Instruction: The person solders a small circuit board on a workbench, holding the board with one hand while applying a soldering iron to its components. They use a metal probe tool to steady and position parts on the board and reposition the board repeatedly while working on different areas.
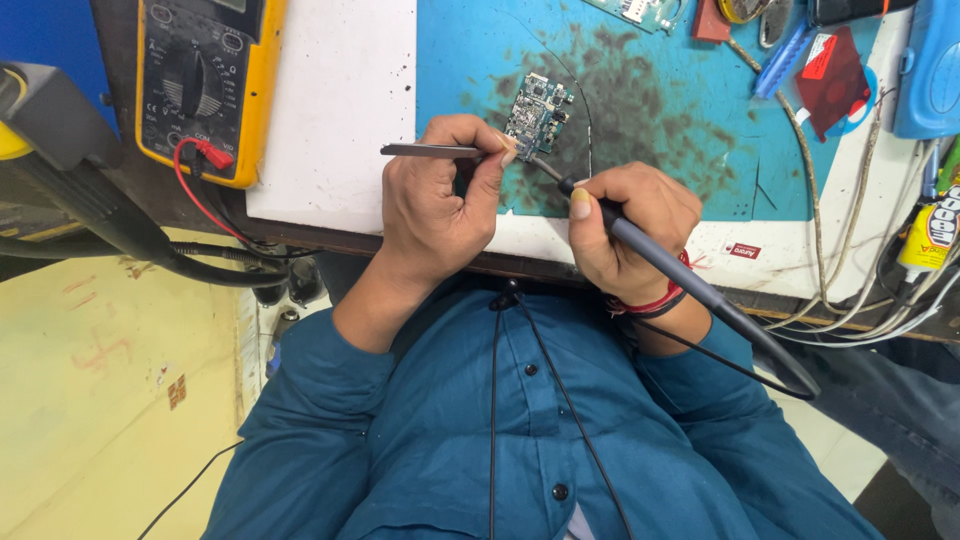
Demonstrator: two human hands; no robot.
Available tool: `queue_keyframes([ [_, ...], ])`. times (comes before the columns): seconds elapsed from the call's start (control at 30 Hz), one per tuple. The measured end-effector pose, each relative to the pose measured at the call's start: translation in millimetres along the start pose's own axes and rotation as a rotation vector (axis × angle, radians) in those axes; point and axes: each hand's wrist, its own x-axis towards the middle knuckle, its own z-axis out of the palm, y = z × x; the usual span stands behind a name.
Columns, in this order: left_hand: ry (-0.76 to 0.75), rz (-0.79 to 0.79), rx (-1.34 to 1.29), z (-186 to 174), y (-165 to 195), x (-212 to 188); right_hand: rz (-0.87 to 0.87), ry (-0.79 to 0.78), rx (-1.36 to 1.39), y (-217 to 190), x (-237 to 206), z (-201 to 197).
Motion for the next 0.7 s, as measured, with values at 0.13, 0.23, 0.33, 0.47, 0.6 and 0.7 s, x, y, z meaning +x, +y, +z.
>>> queue_keyframes([
  [0.13,0.003,-0.023,-0.002,0.4,1.2,1.0,0.005,0.001,0.002,1.0,1.2,0.4],
  [0.23,0.010,-0.018,0.013,-0.2,2.9,1.7,-0.014,0.005,0.002,1.6,3.3,1.3],
  [0.33,0.013,-0.013,0.011,-0.4,3.6,1.8,-0.009,0.000,-0.005,1.2,3.8,2.1],
  [0.47,0.011,-0.022,0.010,-0.9,3.7,2.2,-0.013,-0.005,0.005,0.7,4.3,1.6],
  [0.6,0.018,-0.013,0.015,-0.1,3.6,1.8,-0.009,-0.010,0.005,0.2,4.4,1.3],
  [0.7,0.020,-0.012,0.014,0.0,3.8,1.0,-0.015,-0.011,0.003,-0.1,4.5,1.3],
])
